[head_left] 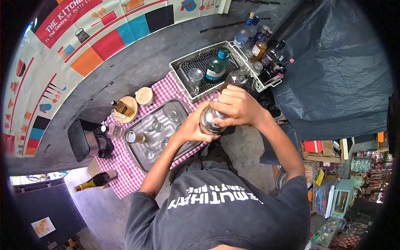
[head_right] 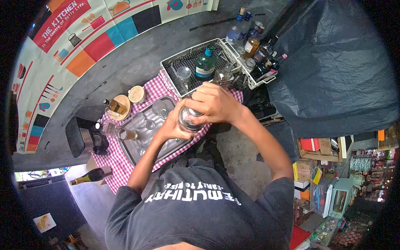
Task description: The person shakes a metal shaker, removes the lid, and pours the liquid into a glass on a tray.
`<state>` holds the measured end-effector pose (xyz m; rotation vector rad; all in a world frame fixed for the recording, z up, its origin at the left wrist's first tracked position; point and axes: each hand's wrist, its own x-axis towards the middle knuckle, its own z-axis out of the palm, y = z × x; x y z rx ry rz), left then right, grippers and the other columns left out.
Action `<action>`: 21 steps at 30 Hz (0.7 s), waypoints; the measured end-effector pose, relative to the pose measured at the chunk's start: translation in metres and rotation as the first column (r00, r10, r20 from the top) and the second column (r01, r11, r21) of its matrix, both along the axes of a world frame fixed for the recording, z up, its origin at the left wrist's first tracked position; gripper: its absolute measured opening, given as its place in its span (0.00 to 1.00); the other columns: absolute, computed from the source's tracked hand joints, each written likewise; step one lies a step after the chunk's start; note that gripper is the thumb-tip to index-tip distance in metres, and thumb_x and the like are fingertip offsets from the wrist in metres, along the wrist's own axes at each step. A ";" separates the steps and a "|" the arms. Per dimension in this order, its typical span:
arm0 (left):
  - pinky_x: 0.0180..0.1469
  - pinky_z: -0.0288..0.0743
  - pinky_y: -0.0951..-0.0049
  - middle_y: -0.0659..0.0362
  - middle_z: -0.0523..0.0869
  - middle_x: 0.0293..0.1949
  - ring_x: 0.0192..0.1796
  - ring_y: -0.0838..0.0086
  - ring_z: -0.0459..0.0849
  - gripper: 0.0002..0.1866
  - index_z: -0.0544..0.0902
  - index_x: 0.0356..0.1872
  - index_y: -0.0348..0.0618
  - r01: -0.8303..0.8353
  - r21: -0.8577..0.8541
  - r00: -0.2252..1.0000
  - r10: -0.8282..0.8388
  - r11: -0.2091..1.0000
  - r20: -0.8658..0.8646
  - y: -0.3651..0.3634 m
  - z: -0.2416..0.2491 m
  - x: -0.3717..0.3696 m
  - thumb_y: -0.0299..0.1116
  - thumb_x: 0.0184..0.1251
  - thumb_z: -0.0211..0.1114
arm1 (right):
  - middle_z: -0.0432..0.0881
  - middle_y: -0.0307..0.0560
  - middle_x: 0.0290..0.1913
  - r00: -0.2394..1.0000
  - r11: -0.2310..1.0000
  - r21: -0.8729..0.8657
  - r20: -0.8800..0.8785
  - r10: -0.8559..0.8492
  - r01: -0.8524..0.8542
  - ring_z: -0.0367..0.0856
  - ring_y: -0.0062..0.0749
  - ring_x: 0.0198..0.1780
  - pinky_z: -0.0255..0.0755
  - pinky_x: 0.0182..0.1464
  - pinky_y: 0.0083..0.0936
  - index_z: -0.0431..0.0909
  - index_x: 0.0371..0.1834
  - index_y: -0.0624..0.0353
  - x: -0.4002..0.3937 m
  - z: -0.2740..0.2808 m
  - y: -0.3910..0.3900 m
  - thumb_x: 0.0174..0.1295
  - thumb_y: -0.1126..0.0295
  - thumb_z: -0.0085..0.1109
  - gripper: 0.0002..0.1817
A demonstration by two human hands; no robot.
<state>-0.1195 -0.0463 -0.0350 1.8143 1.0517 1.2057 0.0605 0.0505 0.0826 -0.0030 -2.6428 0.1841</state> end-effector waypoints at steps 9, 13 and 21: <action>0.66 0.67 0.65 0.48 0.74 0.60 0.63 0.61 0.75 0.56 0.59 0.69 0.35 -0.005 -0.042 0.996 0.009 0.999 0.085 0.006 0.003 -0.010 0.39 0.35 0.82 | 0.75 0.44 0.41 0.942 0.988 -0.146 0.321 0.095 -0.050 0.75 0.39 0.44 0.69 0.48 0.34 0.77 0.50 0.54 -0.004 0.039 0.012 0.59 0.58 0.64 0.19; 0.68 0.64 0.65 0.50 0.72 0.62 0.66 0.63 0.72 0.54 0.60 0.69 0.36 -0.040 -0.071 0.994 0.047 0.997 0.101 0.004 -0.001 -0.012 0.39 0.35 0.80 | 0.76 0.45 0.46 0.940 0.975 -0.217 0.321 0.114 -0.044 0.77 0.41 0.47 0.71 0.50 0.35 0.78 0.52 0.54 -0.001 0.047 0.019 0.57 0.63 0.66 0.20; 0.69 0.62 0.64 0.52 0.71 0.63 0.67 0.64 0.71 0.53 0.61 0.67 0.40 -0.116 -0.133 0.965 0.144 0.984 0.221 0.003 -0.028 0.001 0.39 0.35 0.80 | 0.83 0.47 0.45 0.999 0.918 -0.395 0.029 -0.030 0.039 0.82 0.41 0.45 0.75 0.48 0.33 0.79 0.47 0.60 0.019 0.009 0.055 0.52 0.64 0.71 0.21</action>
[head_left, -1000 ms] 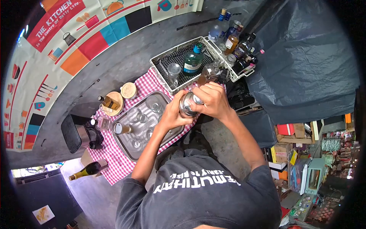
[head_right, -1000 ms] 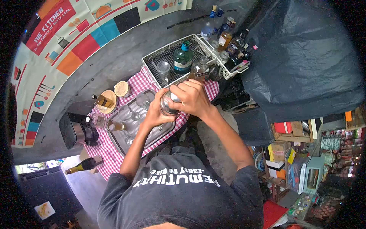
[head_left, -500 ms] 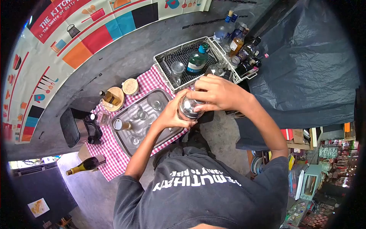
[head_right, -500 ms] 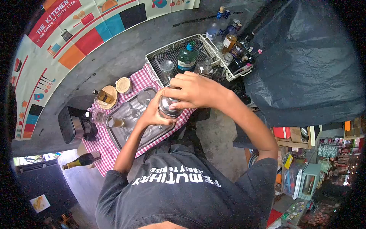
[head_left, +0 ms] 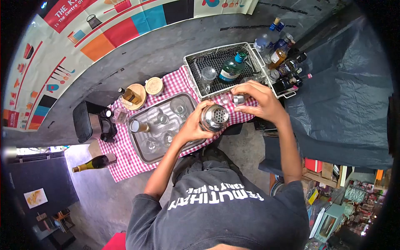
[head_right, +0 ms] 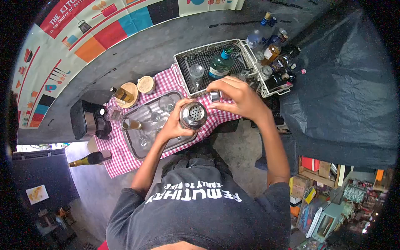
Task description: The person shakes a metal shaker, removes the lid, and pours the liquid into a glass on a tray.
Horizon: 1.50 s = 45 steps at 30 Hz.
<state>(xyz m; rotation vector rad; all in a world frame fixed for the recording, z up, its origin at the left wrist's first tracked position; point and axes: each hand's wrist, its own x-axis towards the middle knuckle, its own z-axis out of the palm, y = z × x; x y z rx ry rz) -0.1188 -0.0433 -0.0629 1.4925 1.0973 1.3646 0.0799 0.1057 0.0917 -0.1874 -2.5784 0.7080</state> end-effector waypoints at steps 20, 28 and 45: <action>0.68 0.65 0.65 0.49 0.72 0.62 0.65 0.63 0.73 0.49 0.61 0.64 0.40 -0.663 -0.123 0.748 0.658 0.738 -0.085 -0.027 -0.015 0.024 0.27 0.34 0.79 | 0.81 0.55 0.42 0.901 0.885 -0.240 0.286 -0.327 0.398 0.79 0.54 0.45 0.74 0.45 0.44 0.71 0.46 0.60 -0.031 -0.291 -0.023 0.51 0.74 0.68 0.20; 0.70 0.63 0.64 0.49 0.70 0.61 0.66 0.62 0.71 0.50 0.60 0.64 0.38 -0.748 -0.109 0.664 0.739 0.655 -0.112 -0.041 -0.025 0.031 0.27 0.35 0.78 | 0.74 0.52 0.46 0.859 0.928 -0.046 0.398 -0.323 0.370 0.77 0.52 0.51 0.75 0.48 0.43 0.74 0.50 0.61 -0.049 -0.313 -0.016 0.51 0.74 0.67 0.22; 0.68 0.65 0.64 0.48 0.73 0.60 0.64 0.61 0.74 0.48 0.63 0.63 0.38 -0.753 -0.090 0.658 0.744 0.652 -0.112 -0.048 -0.029 0.048 0.28 0.35 0.80 | 0.73 0.54 0.61 0.980 0.873 -0.476 0.200 -0.005 0.102 0.77 0.42 0.58 0.73 0.57 0.35 0.59 0.72 0.59 -0.019 -0.211 -0.020 0.48 0.71 0.70 0.45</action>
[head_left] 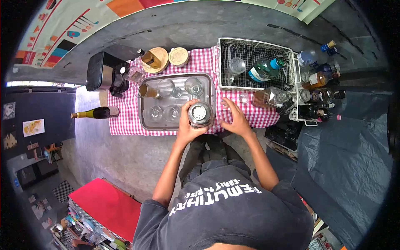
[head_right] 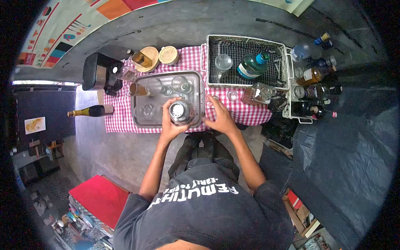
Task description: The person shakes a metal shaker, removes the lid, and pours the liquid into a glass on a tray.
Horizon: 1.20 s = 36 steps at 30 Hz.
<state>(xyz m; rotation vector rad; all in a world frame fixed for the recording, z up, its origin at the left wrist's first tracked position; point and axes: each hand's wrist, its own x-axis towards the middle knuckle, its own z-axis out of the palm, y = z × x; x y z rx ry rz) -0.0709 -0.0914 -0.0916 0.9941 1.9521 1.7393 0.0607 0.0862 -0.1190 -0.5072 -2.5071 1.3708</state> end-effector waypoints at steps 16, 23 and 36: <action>0.66 0.65 0.65 0.47 0.68 0.60 0.64 0.61 0.71 0.52 0.56 0.65 0.34 0.033 -0.034 0.991 -0.028 0.999 0.130 0.021 0.028 0.020 0.37 0.40 0.80 | 0.72 0.60 0.62 0.942 0.990 -0.120 -0.335 0.026 -0.070 0.73 0.52 0.64 0.69 0.64 0.41 0.57 0.69 0.61 -0.028 0.031 -0.034 0.38 0.57 0.83 0.56; 0.72 0.54 0.61 0.44 0.64 0.63 0.72 0.61 0.60 0.46 0.53 0.68 0.33 0.162 0.106 0.965 -0.181 0.981 0.192 0.014 0.033 0.011 0.53 0.60 0.66 | 0.77 0.55 0.56 0.930 0.994 -0.106 -0.365 -0.033 -0.006 0.79 0.42 0.58 0.74 0.59 0.35 0.61 0.65 0.62 -0.036 0.037 -0.034 0.40 0.60 0.82 0.50; 0.67 0.61 0.61 0.46 0.70 0.62 0.66 0.59 0.69 0.45 0.61 0.66 0.34 -0.489 -0.192 0.873 0.476 0.851 -0.111 -0.049 -0.053 -0.066 0.37 0.50 0.78 | 0.78 0.52 0.53 0.951 0.927 -0.365 -0.247 -0.188 0.089 0.79 0.37 0.56 0.74 0.60 0.33 0.63 0.63 0.60 -0.069 0.044 -0.054 0.36 0.65 0.80 0.48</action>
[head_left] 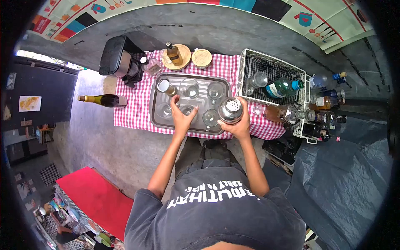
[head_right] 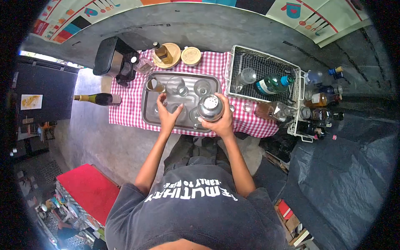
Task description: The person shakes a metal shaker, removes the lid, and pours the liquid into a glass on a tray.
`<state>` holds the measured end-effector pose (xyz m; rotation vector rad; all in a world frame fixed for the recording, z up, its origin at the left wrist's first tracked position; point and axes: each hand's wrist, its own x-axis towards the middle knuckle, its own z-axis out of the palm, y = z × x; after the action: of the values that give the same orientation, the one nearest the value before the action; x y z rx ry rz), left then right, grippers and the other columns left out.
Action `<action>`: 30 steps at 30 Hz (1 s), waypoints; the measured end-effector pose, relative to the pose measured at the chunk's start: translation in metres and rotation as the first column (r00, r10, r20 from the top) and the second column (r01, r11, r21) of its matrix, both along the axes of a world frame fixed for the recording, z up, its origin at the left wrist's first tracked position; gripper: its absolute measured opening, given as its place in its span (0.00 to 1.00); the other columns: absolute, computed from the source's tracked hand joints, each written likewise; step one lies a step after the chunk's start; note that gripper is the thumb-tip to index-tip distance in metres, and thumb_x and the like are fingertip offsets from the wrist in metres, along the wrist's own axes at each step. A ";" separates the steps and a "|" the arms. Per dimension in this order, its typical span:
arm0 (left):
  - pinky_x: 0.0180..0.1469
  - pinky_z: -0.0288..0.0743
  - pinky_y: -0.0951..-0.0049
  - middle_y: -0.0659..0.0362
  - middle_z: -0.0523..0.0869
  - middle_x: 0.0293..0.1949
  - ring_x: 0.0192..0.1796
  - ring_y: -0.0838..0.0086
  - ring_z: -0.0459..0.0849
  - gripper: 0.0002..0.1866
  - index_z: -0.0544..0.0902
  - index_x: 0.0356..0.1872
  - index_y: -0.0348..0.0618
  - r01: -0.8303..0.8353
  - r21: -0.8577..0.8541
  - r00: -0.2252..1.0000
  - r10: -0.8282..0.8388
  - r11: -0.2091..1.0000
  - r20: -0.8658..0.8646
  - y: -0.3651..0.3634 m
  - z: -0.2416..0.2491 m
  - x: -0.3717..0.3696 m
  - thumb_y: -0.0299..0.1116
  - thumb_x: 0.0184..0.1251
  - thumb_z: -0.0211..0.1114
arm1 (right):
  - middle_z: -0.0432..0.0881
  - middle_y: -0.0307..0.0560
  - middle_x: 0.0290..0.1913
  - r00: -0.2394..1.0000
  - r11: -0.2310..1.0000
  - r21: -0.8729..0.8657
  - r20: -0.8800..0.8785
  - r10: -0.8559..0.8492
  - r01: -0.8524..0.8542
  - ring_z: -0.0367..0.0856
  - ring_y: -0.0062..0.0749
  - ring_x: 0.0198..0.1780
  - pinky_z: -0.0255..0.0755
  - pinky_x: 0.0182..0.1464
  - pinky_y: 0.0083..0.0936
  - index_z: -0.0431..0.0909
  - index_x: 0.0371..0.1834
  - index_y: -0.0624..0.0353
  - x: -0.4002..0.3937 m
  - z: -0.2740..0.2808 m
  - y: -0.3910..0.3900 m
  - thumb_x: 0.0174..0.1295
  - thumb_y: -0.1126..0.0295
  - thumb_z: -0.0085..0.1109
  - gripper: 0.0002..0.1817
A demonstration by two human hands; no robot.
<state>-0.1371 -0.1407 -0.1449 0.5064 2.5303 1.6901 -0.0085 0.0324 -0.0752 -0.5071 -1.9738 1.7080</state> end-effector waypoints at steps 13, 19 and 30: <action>0.68 0.62 0.62 0.45 0.70 0.63 0.68 0.58 0.68 0.52 0.59 0.68 0.36 0.337 0.031 0.914 -0.335 0.941 0.229 0.007 -0.049 -0.066 0.39 0.42 0.82 | 0.76 0.49 0.53 0.976 0.977 0.002 0.040 -0.212 0.212 0.78 0.35 0.56 0.74 0.59 0.33 0.64 0.62 0.62 -0.014 -0.019 -0.019 0.32 0.65 0.84 0.50; 0.64 0.67 0.66 0.50 0.75 0.58 0.62 0.64 0.74 0.46 0.63 0.63 0.38 0.383 0.112 0.889 -0.399 0.917 0.227 0.016 -0.059 -0.082 0.35 0.43 0.81 | 0.76 0.49 0.53 0.946 0.944 -0.053 0.014 -0.325 0.325 0.79 0.34 0.55 0.75 0.58 0.31 0.64 0.62 0.61 -0.022 -0.017 -0.031 0.33 0.68 0.84 0.49; 0.64 0.68 0.67 0.53 0.77 0.57 0.60 0.67 0.76 0.38 0.70 0.59 0.37 0.438 0.195 0.850 -0.475 0.878 0.229 0.023 -0.067 -0.094 0.29 0.43 0.80 | 0.78 0.49 0.51 0.915 0.914 -0.030 0.026 -0.403 0.404 0.81 0.31 0.51 0.78 0.55 0.29 0.63 0.64 0.63 -0.023 -0.006 -0.037 0.36 0.72 0.81 0.48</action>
<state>-0.2309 -0.1182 -0.2114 0.7584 1.9158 1.6173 -0.0314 -0.0050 -0.0810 -0.8794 -1.7038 1.4789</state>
